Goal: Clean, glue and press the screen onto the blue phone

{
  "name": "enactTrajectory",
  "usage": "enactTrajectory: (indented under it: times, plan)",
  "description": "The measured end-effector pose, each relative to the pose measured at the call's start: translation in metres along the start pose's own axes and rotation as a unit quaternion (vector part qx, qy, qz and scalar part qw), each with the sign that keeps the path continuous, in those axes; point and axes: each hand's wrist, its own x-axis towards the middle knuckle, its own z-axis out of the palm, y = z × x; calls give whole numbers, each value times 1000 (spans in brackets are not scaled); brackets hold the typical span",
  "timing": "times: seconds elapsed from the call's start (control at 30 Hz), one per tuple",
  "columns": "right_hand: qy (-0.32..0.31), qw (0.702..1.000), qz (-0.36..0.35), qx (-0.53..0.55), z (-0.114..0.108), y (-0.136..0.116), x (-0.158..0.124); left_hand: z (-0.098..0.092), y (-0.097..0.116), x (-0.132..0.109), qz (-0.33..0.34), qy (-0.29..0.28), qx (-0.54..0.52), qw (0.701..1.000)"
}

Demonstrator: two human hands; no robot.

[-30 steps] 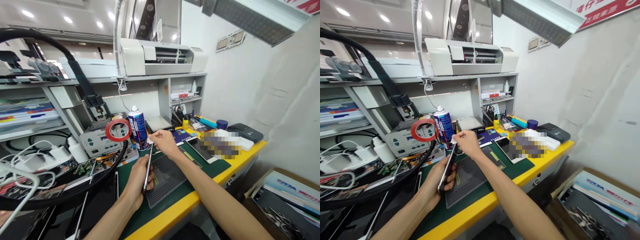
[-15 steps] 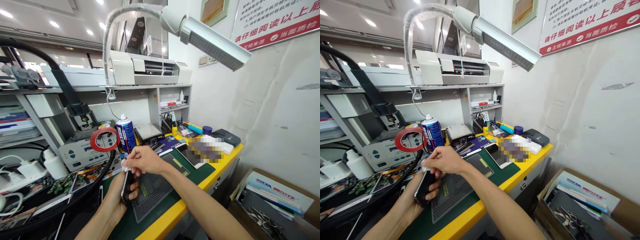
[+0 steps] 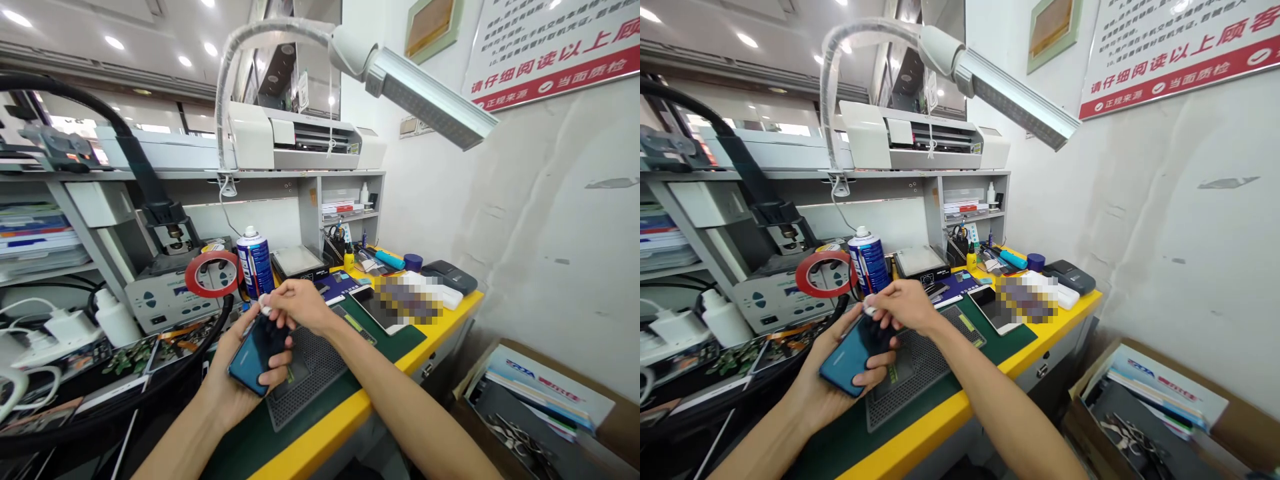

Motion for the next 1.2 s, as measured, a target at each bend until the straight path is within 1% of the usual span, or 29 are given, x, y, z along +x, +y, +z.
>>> enactTrajectory:
  times: [0.1,0.17,0.23,0.3,0.33,0.4,0.43,0.5,0.6,0.63,0.7,0.77,0.83,0.93,1.0,1.07,1.13,1.2]
  plan:
    - [62,998,-17,-18,-19,0,-4,-4,7,-1,-73,-7,-20,997]
    - [72,997,-22,-27,-28,-1,-12,-9,10,-1,-112,-16,-20,993]
    - [44,998,-6,-32,-34,-4,-23,-12,11,0,-125,-39,-2,991]
    - [-1,999,29,-33,-36,-6,-36,-12,11,0,-121,-56,36,990]
    - [-20,998,46,-35,-36,-7,-43,-10,11,0,-119,-56,67,989]
    - [-37,996,70,-45,-36,-8,-53,-7,10,0,-117,-31,173,977]
    - [-29,995,75,-53,-36,-8,-57,-6,9,0,-115,-11,235,965]
    - [9,994,77,-76,-38,-7,-62,-5,7,0,-96,32,341,935]
    - [78,985,83,-128,-42,-2,-69,-9,6,2,-45,78,431,898]
    - [93,981,88,-148,-43,0,-72,-11,5,3,-24,90,462,882]
    - [105,971,102,-191,-44,3,-79,-15,4,5,29,108,530,841]
    - [97,959,121,-236,-44,5,-85,-17,1,7,93,122,593,790]
    - [75,946,143,-282,-44,1,-89,-17,-3,10,150,127,646,738]
    - [33,916,168,-362,-41,-12,-87,-19,-9,13,195,109,703,676]
    - [1,890,172,-423,-39,-21,-83,-20,-10,14,207,97,727,647]
    - [-29,858,162,-486,-35,-27,-78,-22,-11,15,214,92,743,627]
    - [-46,822,133,-553,-30,-30,-75,-23,-11,14,216,91,754,613]
    - [-49,779,93,-618,-24,-28,-75,-24,-11,13,218,89,760,605]
